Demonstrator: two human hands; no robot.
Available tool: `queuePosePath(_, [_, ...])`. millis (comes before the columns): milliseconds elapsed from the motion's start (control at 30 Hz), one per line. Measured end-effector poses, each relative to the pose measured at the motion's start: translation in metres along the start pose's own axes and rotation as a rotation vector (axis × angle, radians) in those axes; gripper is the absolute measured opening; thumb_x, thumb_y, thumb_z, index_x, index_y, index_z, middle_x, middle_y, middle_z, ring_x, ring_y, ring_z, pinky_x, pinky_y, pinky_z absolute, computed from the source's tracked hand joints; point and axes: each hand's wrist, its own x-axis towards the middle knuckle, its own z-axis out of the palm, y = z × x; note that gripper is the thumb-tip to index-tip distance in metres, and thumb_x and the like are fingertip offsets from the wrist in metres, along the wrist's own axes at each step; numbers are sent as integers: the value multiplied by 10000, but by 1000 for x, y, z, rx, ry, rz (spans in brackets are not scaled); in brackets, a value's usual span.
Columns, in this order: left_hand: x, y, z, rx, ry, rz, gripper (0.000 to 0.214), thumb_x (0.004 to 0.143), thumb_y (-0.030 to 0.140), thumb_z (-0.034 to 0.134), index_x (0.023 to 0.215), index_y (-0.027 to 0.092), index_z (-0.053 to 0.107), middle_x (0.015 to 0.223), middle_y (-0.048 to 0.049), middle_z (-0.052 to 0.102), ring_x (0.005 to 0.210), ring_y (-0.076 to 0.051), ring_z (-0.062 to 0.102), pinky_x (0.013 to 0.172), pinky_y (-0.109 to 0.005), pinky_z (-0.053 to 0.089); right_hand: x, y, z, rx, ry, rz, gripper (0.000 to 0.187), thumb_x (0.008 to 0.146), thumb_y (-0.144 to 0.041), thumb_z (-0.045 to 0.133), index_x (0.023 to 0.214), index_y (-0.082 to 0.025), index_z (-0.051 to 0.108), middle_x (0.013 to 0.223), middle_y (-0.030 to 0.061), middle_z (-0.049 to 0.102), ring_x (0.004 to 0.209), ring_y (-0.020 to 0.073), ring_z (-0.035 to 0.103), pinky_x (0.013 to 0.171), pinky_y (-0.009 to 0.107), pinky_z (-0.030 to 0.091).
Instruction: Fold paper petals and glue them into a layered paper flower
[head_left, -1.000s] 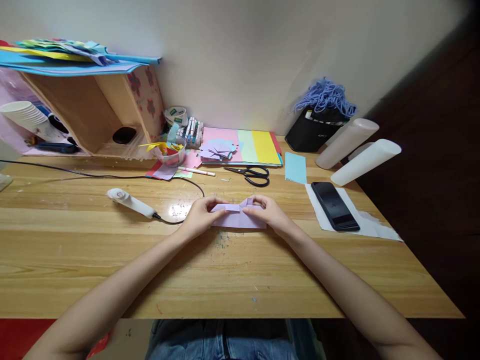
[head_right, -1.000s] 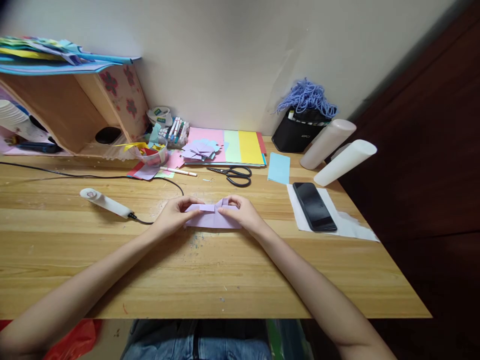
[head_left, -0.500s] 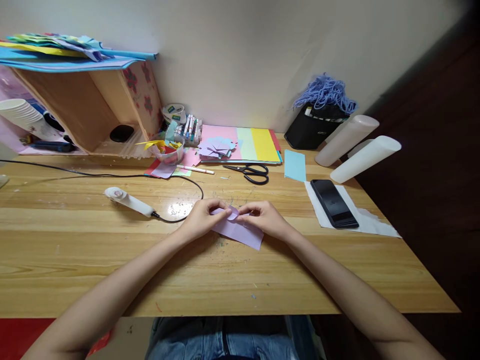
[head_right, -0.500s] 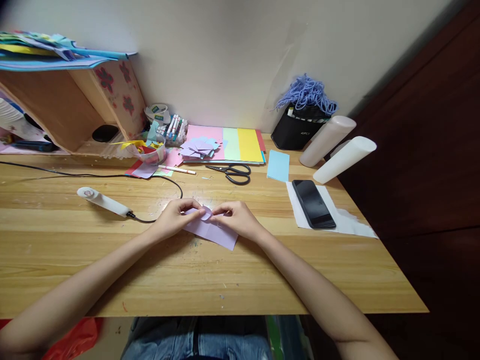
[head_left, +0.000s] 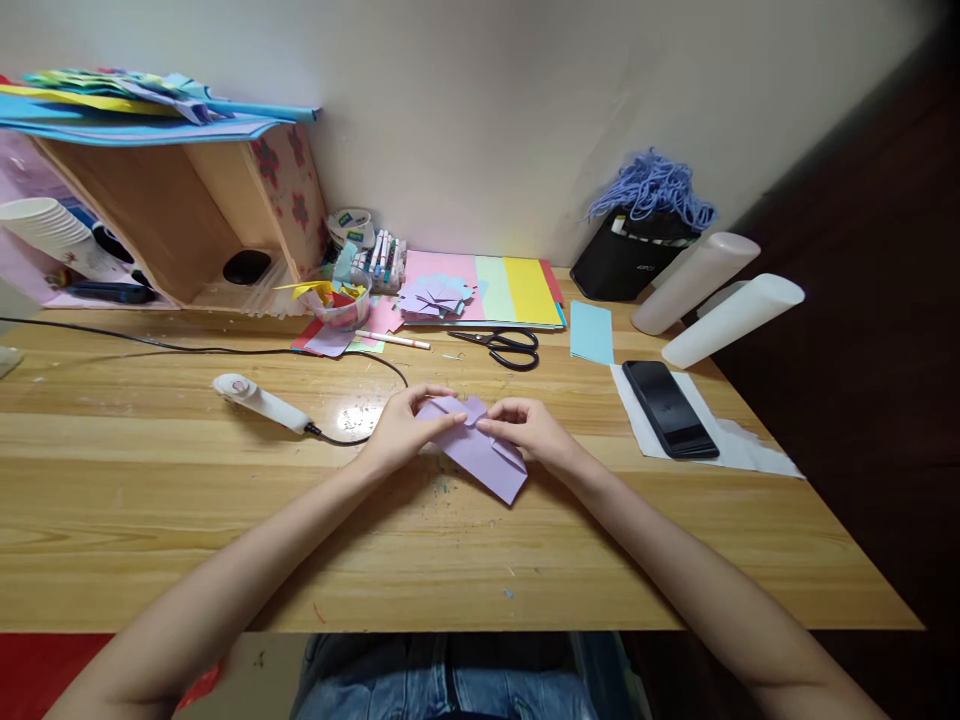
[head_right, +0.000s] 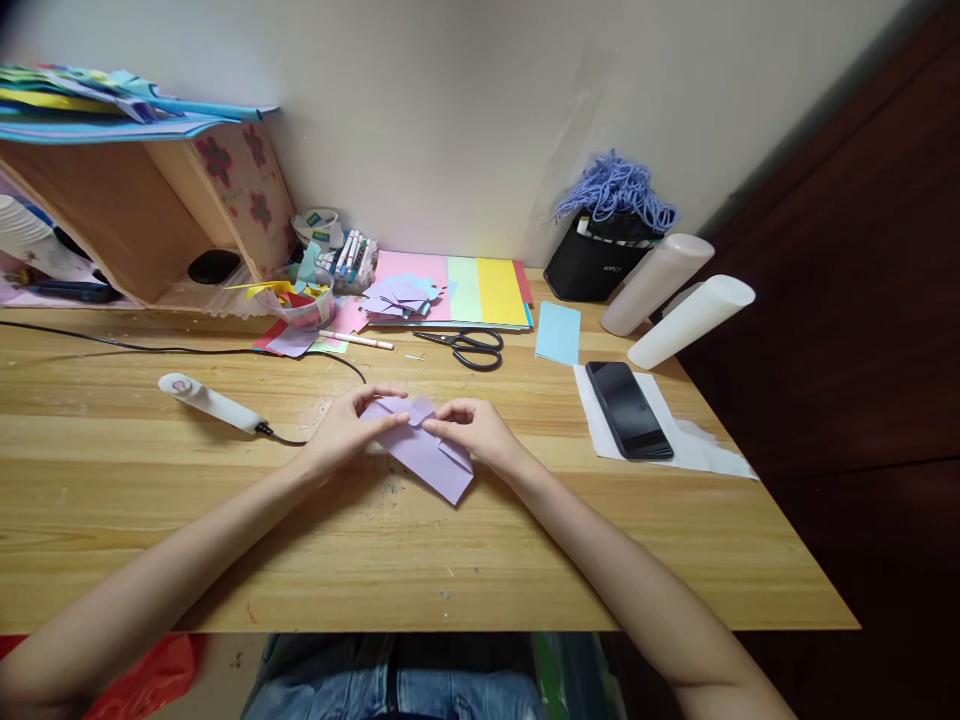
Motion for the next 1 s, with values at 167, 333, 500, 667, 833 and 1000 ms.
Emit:
queuePosePath(167, [-5, -2, 8, -300, -89, -61, 490, 613, 328, 715, 1044, 131, 587, 1062, -113, 631, 965, -231, 586, 837, -329, 452, -1, 0, 9, 157, 162, -16, 265, 584, -363, 721, 651, -144, 588, 609, -23, 577, 521, 70, 491, 486, 195, 357])
queuePosePath(333, [-9, -13, 13, -336, -21, -171, 435, 617, 375, 709, 973, 139, 628, 1015, -118, 652, 900, -238, 612, 787, -335, 470, -4, 1, 12, 171, 35, 7, 260, 575, -345, 736, 665, -145, 598, 643, -12, 609, 575, 90, 545, 539, 204, 409])
queuePosePath(500, [-4, -14, 7, -210, -29, -189, 423, 584, 400, 722, 880, 104, 659, 939, -125, 674, 846, -233, 622, 743, -324, 479, -2, 4, 6, 158, -53, 21, 258, 618, -369, 708, 706, -138, 634, 627, -5, 618, 528, 76, 533, 513, 195, 399])
queuePosePath(667, [-2, -14, 5, -83, 16, -134, 398, 568, 419, 720, 814, 110, 672, 865, -94, 689, 775, -210, 626, 661, -279, 482, 0, 5, 8, 122, 1, 9, 284, 604, -400, 707, 672, -136, 629, 608, 2, 613, 516, 88, 533, 503, 208, 409])
queuePosePath(833, [-4, -11, 6, -20, 45, -85, 411, 582, 426, 707, 832, 102, 662, 846, -89, 686, 774, -211, 622, 648, -274, 479, -3, 1, 13, 93, 74, -35, 278, 619, -410, 692, 674, -144, 629, 652, 13, 618, 580, 110, 567, 545, 225, 449])
queuePosePath(1000, [-9, -6, 12, -36, 53, -83, 455, 552, 378, 739, 902, 106, 638, 901, -100, 676, 819, -223, 618, 683, -294, 487, -6, 1, 18, 48, 101, -115, 277, 637, -415, 676, 669, -144, 623, 658, 22, 616, 591, 119, 559, 540, 228, 448])
